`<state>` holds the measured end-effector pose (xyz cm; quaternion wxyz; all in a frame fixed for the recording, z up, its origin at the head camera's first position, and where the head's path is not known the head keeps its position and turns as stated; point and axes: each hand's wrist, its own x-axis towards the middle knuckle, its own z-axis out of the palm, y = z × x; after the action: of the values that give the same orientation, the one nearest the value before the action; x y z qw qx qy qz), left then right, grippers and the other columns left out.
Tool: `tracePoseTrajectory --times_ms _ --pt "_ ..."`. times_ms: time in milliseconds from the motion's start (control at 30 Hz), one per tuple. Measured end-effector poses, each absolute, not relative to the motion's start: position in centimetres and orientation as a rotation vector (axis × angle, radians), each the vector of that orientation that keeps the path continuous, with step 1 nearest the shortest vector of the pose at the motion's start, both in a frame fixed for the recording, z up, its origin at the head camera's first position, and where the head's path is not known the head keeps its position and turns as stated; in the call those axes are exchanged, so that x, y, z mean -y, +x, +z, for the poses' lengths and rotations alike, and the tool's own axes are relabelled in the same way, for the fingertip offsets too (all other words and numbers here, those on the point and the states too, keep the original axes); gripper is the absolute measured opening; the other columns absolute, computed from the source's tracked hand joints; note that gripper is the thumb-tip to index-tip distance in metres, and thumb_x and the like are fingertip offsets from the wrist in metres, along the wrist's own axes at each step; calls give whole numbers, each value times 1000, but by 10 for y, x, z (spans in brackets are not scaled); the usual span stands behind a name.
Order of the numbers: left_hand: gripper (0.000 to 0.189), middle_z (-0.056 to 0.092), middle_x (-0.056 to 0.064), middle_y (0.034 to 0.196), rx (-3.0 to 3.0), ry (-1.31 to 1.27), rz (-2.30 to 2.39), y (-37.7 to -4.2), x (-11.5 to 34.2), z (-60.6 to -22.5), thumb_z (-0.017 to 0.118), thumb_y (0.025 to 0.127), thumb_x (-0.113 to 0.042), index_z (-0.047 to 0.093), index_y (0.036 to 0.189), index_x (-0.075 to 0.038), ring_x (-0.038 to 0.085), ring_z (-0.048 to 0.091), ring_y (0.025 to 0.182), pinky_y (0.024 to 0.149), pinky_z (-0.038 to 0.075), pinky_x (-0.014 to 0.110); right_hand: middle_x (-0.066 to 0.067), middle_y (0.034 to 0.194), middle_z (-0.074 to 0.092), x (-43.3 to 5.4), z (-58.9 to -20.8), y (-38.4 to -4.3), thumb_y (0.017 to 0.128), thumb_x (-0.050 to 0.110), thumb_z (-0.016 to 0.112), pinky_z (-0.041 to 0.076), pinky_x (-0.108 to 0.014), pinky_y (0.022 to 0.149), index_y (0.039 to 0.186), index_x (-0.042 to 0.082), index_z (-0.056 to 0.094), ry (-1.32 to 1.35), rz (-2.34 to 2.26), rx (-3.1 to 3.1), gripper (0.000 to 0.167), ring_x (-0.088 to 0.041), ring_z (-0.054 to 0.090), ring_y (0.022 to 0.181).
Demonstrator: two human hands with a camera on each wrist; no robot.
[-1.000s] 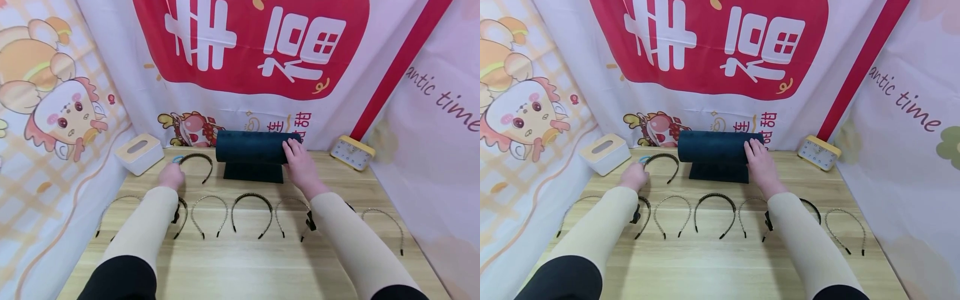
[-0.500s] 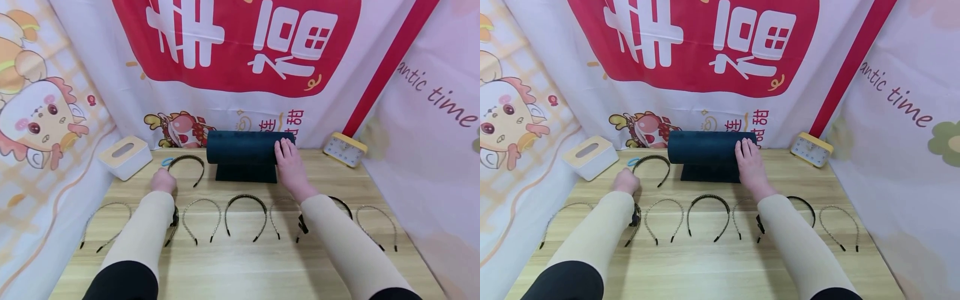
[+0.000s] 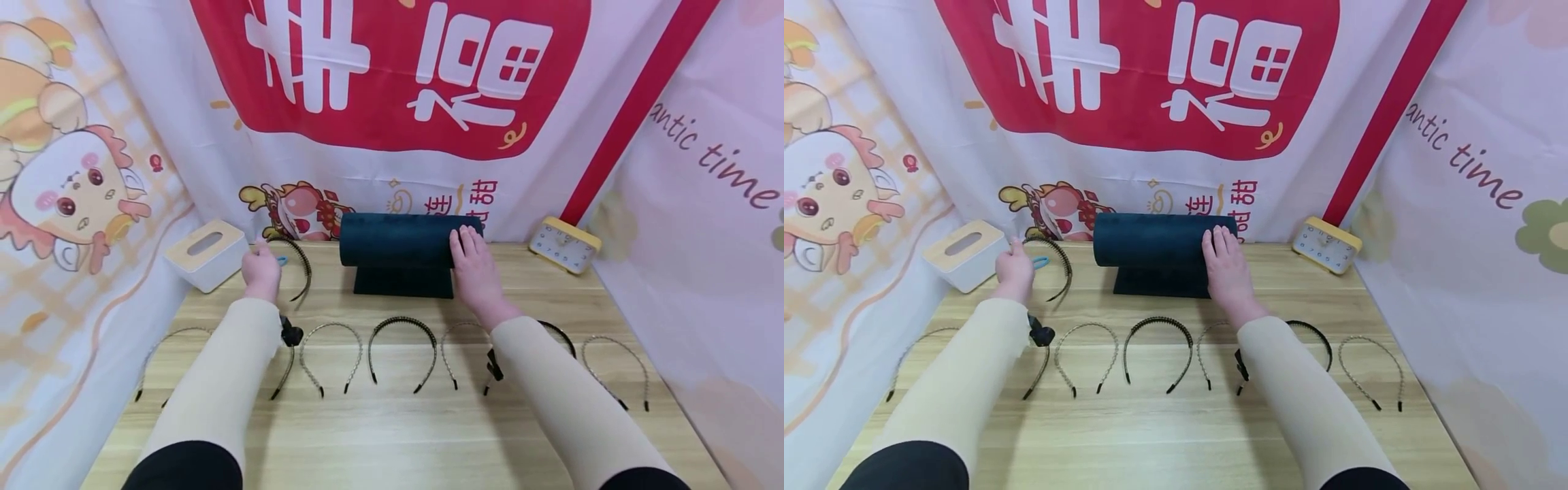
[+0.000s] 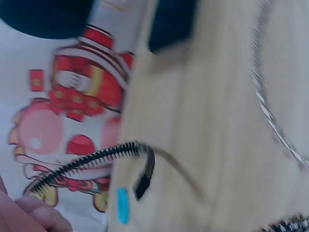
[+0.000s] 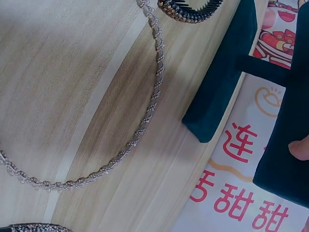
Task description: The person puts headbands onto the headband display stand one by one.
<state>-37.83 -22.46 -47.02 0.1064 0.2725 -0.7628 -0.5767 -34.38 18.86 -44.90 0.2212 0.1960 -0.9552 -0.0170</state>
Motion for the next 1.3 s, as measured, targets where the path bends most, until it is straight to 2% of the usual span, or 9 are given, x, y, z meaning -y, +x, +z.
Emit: tracePoseTrajectory --times_ms 167,233,367,500,633,733,900,1133,1300 --pt "33 54 -1 74 1821 460 -2281 -373 225 -443 40 106 -38 57 109 -10 9 52 63 60 46 20 -29 150 32 -188 -447 -343 90 9 69 10 -41 119 148 -7 34 531 -29 2654 70 -42 26 141" --pt "23 60 0 70 1747 247 -2460 -369 226 -433 40 107 -29 53 114 -11 12 60 60 59 53 24 -28 151 32 -188 -447 -342 90 8 69 10 -41 119 148 -6 34 528 -15 2661 70 -41 26 141" --pt "20 69 7 91 1851 -32 -2517 -361 222 -414 37 108 -13 45 121 -1 17 69 83 77 57 30 -27 152 30 -188 -446 -341 91 9 68 9 -41 119 149 -6 32 512 -21 2692 70 -41 24 142" --pt "19 59 1 76 1903 97 -2458 -354 216 -401 35 105 -1 54 108 0 7 53 61 57 47 17 -27 153 29 -188 -446 -341 92 10 66 8 -41 119 150 -5 31 504 -30 2711 69 -40 23 143" --pt "28 40 -5 51 1802 273 -2430 -348 212 -394 40 107 -20 53 84 -9 6 28 40 38 22 19 -27 152 30 -188 -446 -342 91 8 68 10 -41 119 149 -5 33 520 -9 2688 69 -40 24 142" --pt "31 41 -5 48 1711 236 -2482 -344 211 -391 47 106 -30 53 82 -11 7 33 39 38 28 19 -27 152 30 -188 -445 -342 91 8 67 10 -41 119 149 -5 32 520 3 2694 69 -40 24 142" --pt "14 64 3 74 1645 14 -2654 -341 206 -390 49 104 -12 59 98 -4 11 58 64 60 51 21 -27 154 28 -188 -444 -342 92 9 66 10 -42 119 150 -5 31 507 15 2715 69 -40 22 143" --pt "34 40 -3 58 1652 28 -2719 -335 200 -384 36 109 -26 53 114 3 7 32 45 45 24 20 -27 153 28 -187 -440 -343 92 8 66 9 -42 119 150 -5 31 520 17 2718 69 -41 23 143" --pt "26 60 -1 74 1778 -44 -2626 -335 197 -395 51 104 -23 69 99 -6 10 53 63 66 47 22 -27 153 28 -187 -443 -343 92 7 66 7 -41 119 150 -5 31 516 23 2725 69 -40 22 143"
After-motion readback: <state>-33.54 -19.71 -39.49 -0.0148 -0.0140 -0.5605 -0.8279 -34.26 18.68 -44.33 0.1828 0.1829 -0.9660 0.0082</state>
